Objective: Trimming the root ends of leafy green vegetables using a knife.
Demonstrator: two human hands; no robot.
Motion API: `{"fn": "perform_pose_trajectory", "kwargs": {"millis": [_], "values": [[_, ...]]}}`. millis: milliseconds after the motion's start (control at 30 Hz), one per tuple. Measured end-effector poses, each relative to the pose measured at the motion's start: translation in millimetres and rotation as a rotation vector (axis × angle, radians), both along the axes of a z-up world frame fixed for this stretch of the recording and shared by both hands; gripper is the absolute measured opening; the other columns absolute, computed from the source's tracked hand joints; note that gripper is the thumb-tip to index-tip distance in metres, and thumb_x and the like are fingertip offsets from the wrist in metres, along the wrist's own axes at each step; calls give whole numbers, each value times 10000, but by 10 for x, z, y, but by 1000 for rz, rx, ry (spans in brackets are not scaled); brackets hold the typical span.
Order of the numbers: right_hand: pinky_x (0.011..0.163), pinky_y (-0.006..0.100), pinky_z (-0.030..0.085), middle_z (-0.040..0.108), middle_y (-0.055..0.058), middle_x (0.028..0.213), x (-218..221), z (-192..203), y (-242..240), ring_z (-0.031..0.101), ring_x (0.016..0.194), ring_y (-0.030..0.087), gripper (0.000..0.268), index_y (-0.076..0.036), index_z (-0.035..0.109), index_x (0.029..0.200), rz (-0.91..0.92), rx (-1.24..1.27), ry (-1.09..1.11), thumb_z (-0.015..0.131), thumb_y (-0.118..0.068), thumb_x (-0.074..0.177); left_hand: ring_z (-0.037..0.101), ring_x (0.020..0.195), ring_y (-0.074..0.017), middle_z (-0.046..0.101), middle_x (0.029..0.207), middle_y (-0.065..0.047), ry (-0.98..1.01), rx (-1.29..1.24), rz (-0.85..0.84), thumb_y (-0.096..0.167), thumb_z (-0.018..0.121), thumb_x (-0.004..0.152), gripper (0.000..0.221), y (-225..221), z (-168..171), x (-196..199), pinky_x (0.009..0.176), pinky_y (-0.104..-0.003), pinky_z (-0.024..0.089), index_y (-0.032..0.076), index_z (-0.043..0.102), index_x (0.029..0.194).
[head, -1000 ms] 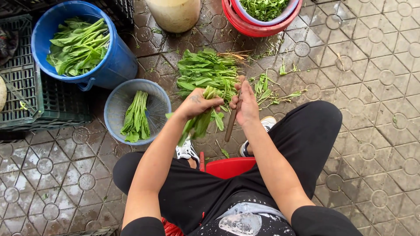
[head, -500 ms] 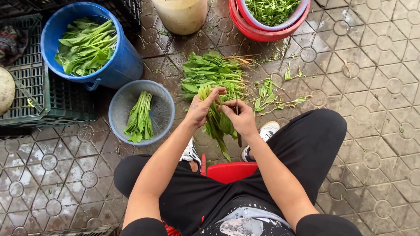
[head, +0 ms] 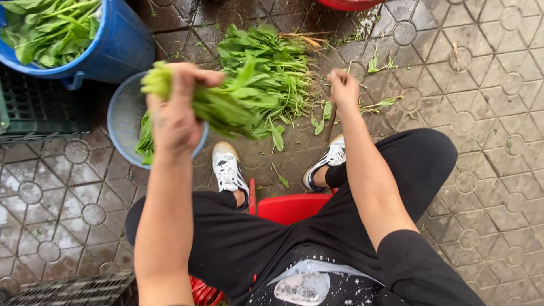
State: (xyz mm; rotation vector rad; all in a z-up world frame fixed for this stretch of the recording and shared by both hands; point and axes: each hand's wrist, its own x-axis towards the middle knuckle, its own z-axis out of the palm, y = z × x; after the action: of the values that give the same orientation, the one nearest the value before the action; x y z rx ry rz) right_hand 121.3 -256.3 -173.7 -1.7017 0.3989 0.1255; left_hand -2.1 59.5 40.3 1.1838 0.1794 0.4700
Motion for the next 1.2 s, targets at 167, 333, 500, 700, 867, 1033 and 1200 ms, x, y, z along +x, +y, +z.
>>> {"fn": "perform_pose_trajectory", "kwargs": {"millis": [167, 333, 500, 700, 867, 1033, 1200], "values": [[562, 264, 496, 704, -13, 995, -187, -1116, -1, 558, 621, 88, 172, -184, 703, 1148, 195, -378, 486, 668, -251, 994, 710, 881, -273, 550, 757, -80, -42, 89, 79, 388, 580, 1083, 309, 407, 278, -146, 1102, -477, 602, 87, 595, 1014], [764, 354, 531, 648, 0, 988, -297, -1660, 303, 614, 884, 158, 358, -175, 720, 1279, 276, -535, 316, 619, -91, 946, 549, 760, -162, 466, 789, 21, 58, 14, 118, 488, 671, 1035, 321, 582, 308, -180, 955, -395, 582, 187, 562, 1056], [882, 354, 641, 526, 42, 1331, 72, -1465, 521, 678, 1035, 227, 236, -230, 654, 1240, -40, -610, 383, 607, -198, 1011, 484, 682, -140, 387, 736, 23, 159, -6, 172, 546, 681, 1008, 389, 579, 424, -239, 857, -348, 539, 185, 538, 1016], [739, 520, 533, 676, 119, 1085, 385, -1571, 217, 656, 949, 353, 221, -108, 643, 1053, 565, -1022, 343, 671, -321, 1004, 729, 821, -280, 640, 908, -78, 200, 115, 335, 611, 637, 986, 465, 576, 493, -161, 844, -374, 671, 154, 565, 1034], [578, 323, 442, 692, 34, 994, 268, -746, 301, 521, 680, 151, 163, -168, 631, 1065, 399, -515, 535, 698, -289, 978, 643, 782, -225, 543, 768, -46, 43, 31, 181, 478, 603, 1060, 339, 529, 439, -144, 902, -406, 626, 140, 578, 1067], [515, 141, 396, 560, -13, 898, -97, -508, 174, 401, 594, 24, 304, -45, 569, 1266, 337, 102, 714, 670, -157, 1002, 575, 700, -114, 555, 760, 25, -51, -25, 69, 380, 635, 1068, 252, 431, 416, -154, 779, -297, 554, 128, 639, 1065], [903, 455, 513, 691, 84, 1157, -71, -1375, -273, 640, 1017, 294, 254, -186, 683, 1179, 175, -568, 597, 698, -305, 955, 500, 650, -117, 472, 700, -23, -11, -19, 94, 342, 591, 1074, 281, 280, 465, -247, 749, -290, 502, 64, 606, 1040]]}}
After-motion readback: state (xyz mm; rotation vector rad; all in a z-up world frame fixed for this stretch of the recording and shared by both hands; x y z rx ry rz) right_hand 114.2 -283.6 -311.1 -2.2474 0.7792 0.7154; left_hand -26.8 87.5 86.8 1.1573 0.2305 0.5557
